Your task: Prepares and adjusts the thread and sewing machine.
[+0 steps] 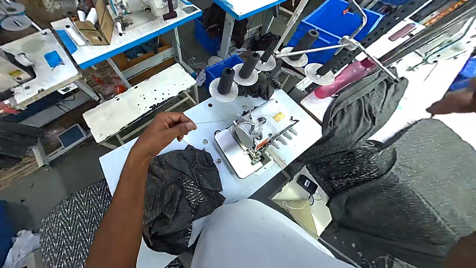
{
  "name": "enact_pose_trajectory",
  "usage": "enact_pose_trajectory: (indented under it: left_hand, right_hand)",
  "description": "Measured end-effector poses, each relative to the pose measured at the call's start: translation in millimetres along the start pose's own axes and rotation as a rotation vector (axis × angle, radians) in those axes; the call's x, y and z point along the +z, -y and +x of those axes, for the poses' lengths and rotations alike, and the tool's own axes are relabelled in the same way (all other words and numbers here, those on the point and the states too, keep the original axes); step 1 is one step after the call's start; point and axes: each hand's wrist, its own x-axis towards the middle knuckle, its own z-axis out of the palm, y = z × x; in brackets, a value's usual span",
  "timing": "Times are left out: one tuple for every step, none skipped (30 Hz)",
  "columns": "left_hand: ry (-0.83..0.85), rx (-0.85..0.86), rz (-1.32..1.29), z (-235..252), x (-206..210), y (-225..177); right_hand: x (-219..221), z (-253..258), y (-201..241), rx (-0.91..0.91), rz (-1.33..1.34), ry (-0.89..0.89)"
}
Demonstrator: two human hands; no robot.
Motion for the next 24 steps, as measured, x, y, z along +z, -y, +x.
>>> enact_pose_trajectory:
  left_hand:
    - [0.001,0.011,-0.001,-1.3,-1.8,-2.9]
    - [-0.001,0.018,-0.003,-2.5,-3.7,-6.0]
    - [-0.005,0.022,-0.003,-3.5,-5.4,-9.5]
    - [-0.009,0.027,0.002,-4.5,-6.2,-13.4]
    - [-0.009,0.036,0.013,-5.1,-6.8,-17.3]
    - [-0.008,0.046,0.031,-5.2,-7.2,-21.8]
    - [-0.013,0.053,0.054,-5.1,-6.7,-27.1]
    - [-0.019,0.060,0.081,-5.1,-5.8,-32.6]
    - [-0.022,0.067,0.109,-4.7,-4.7,-37.5]
    - [-0.022,0.074,0.142,-3.8,-3.0,-42.4]
    - [-0.019,0.075,0.187,-2.5,-1.0,-47.9]
    - [-0.015,0.069,0.236,-1.2,1.1,-53.7]
    - [-0.004,0.061,0.282,-0.1,2.9,-59.4]
    - [0.011,0.057,0.316,0.9,4.5,-64.4]
    - [0.028,0.057,0.342,2.0,5.7,-69.0]
    - [0.044,0.060,0.363,3.2,7.2,-73.2]
    - [0.052,0.065,0.379,4.3,9.0,-77.2]
    - [0.049,0.074,0.389,5.8,10.8,-80.5]
    - [0.043,0.087,0.394,7.1,13.0,-83.2]
    - [0.039,0.099,0.396,7.6,15.1,-85.4]
    - [0.034,0.109,0.400,7.7,17.1,-87.4]
    - [0.032,0.119,0.405,7.5,18.8,-88.9]
    - [0.036,0.130,0.406,6.7,19.8,-90.4]
    - [0.043,0.139,0.405,5.7,20.6,-92.2]
  right_hand:
    - [23.2,-18.7,17.5,0.137,-0.014,-0.118]
    - [45.6,-34.2,29.9,0.241,-0.032,-0.228]
    - [53.8,-51.4,26.2,0.280,-0.052,-0.240]
    - [57.0,-68.8,11.4,0.273,-0.029,-0.217]
    - [61.3,-85.1,-8.3,0.252,0.033,-0.175]
    - [70.1,-99.2,-25.4,0.264,0.105,-0.123]
    - [83.4,-111.6,-38.7,0.324,0.182,-0.077]
    - [100.2,-122.7,-49.6,0.423,0.254,-0.044]
    - [118.5,-132.2,-58.3,0.531,0.297,-0.013]
    - [135.5,-139.1,-65.0,0.617,0.272,0.028]
    - [147.6,-143.6,-70.8,0.633,0.138,0.108]
    - [155.5,-145.5,-74.8,0.558,-0.107,0.191]
    - [160.9,-143.9,-72.1,0.439,-0.356,0.226]
    - [163.5,-136.7,-61.6,0.324,-0.492,0.205]
    - [162.2,-124.9,-46.1,0.241,-0.566,0.159]
    - [158.1,-111.0,-28.6,0.165,-0.595,0.083]
    - [151.9,-96.3,-9.8,0.106,-0.592,0.006]
    - [145.3,-82.0,7.9,0.046,-0.577,-0.068]
    - [138.9,-69.2,22.3,-0.018,-0.552,-0.121]
    - [134.0,-57.8,32.1,-0.079,-0.517,-0.158]
    - [130.2,-47.1,37.6,-0.132,-0.476,-0.179]
    - [127.7,-36.2,40.2,-0.171,-0.426,-0.184]
    - [127.7,-24.2,42.2,-0.198,-0.368,-0.165]
    - [130.2,-10.5,43.9,-0.220,-0.309,-0.112]
